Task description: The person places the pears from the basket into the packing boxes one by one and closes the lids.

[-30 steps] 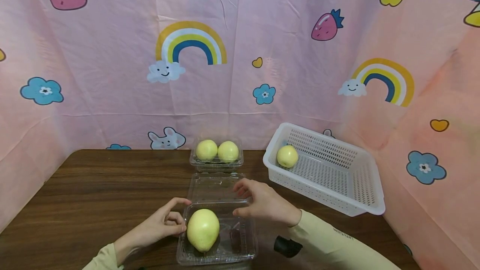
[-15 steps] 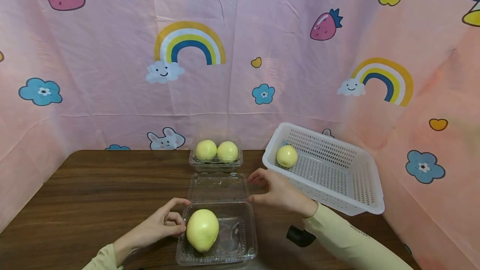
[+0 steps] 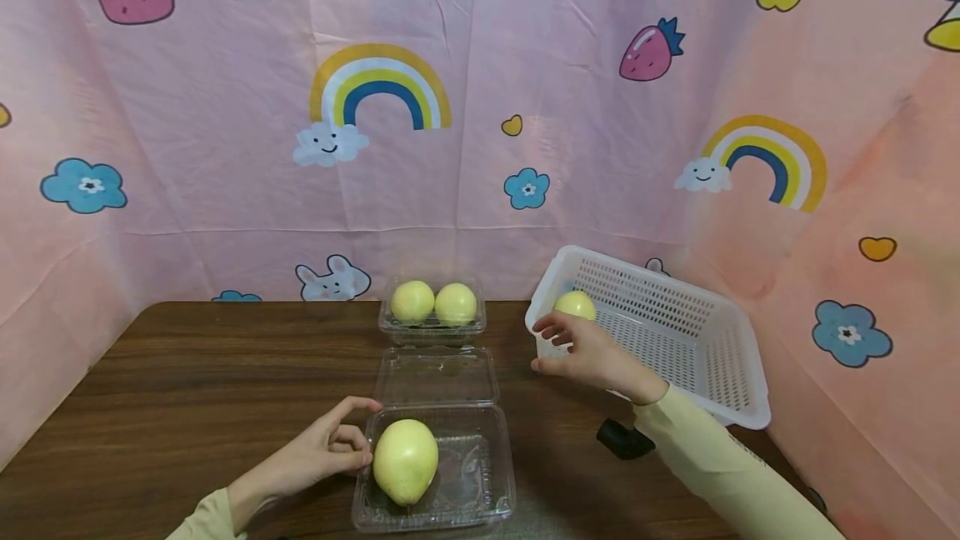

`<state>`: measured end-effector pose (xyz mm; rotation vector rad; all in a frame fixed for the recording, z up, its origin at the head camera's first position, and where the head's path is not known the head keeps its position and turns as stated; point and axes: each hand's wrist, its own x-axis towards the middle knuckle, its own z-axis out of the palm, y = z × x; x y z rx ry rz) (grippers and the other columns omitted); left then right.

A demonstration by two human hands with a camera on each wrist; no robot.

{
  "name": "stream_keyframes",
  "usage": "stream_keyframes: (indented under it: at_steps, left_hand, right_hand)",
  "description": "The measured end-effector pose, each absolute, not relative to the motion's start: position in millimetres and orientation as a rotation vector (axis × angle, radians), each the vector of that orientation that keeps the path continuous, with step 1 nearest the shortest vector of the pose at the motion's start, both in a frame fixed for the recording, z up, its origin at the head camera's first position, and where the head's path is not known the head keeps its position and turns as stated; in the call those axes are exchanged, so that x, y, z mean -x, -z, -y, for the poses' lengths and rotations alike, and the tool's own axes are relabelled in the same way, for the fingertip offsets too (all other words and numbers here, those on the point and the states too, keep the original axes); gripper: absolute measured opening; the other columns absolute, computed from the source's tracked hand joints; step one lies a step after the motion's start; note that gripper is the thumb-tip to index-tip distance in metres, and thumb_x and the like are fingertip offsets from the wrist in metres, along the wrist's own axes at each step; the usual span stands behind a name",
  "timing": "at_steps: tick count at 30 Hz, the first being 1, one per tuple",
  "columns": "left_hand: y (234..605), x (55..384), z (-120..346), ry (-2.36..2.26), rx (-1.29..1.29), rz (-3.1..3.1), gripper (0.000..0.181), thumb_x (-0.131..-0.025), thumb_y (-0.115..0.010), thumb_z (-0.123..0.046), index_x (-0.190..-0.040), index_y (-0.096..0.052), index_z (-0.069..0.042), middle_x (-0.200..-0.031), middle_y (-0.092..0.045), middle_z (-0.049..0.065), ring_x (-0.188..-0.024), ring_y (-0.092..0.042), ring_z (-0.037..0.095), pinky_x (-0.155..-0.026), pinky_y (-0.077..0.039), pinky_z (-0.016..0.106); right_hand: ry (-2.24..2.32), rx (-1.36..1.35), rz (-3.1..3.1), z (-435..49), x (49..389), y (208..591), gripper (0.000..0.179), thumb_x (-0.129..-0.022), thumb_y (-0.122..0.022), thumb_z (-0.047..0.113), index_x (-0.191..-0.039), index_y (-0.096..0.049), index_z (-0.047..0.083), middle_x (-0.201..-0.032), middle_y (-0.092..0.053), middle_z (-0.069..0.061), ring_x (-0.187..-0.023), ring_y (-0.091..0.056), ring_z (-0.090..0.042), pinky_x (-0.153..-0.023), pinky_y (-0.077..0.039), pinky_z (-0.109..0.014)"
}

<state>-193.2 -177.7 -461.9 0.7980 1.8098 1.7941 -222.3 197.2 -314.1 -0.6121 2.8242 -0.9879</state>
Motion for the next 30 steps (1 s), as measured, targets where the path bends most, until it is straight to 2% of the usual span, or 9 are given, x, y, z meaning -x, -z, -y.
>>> stream_keyframes:
  at_steps: [5, 12, 22, 30]
  left_hand:
    - [462.2, 192.8, 178.1, -1.795, -0.789, -1.819, 0.057, -0.095, -0.057, 0.000, -0.138, -0.020, 0.010, -0.088, -0.061, 0.014, -0.082, -0.064, 0.019, -0.072, -0.053, 0.033]
    - [462.2, 192.2, 176.8, -1.801, -0.788, -1.809, 0.057, -0.095, -0.057, 0.000, -0.138, -0.020, 0.009, -0.088, -0.061, 0.014, -0.081, -0.064, 0.018, -0.073, -0.053, 0.032]
    - [460.4, 192.1, 177.8, -1.779, -0.755, -1.812, 0.058, -0.096, -0.057, -0.002, -0.140, -0.021, 0.008, -0.089, -0.061, 0.014, -0.082, -0.064, 0.020, -0.073, -0.053, 0.034]
    - [462.5, 192.2, 177.4, -1.798, -0.771, -1.798, 0.058, -0.096, -0.057, -0.001, -0.139, -0.019, 0.010, -0.089, -0.062, 0.012, -0.083, -0.064, 0.017, -0.074, -0.053, 0.032]
  right_hand:
    - [0.965, 0.594, -2.843, -204.8, 230.7, 309.2, 0.043, -0.084, -0.076, 0.020, -0.118, -0.058, 0.001, -0.115, -0.058, -0.014, -0.106, -0.056, -0.037, -0.091, -0.046, -0.050]
    - [0.914, 0.534, -2.874, -211.6, 239.3, 305.9, 0.041, -0.083, -0.077, 0.019, -0.116, -0.059, 0.002, -0.112, -0.059, -0.016, -0.104, -0.058, -0.040, -0.082, -0.052, -0.047]
    - [0.838, 0.429, -2.872, -226.1, 255.5, 304.7, 0.051, -0.083, -0.076, 0.026, -0.124, -0.057, 0.001, -0.122, -0.056, -0.022, -0.111, -0.055, -0.042, -0.084, -0.049, -0.049]
    - [0.819, 0.361, -2.865, -239.3, 269.2, 303.6, 0.057, -0.082, -0.076, 0.028, -0.126, -0.056, -0.001, -0.121, -0.056, -0.023, -0.111, -0.054, -0.039, -0.087, -0.046, -0.050]
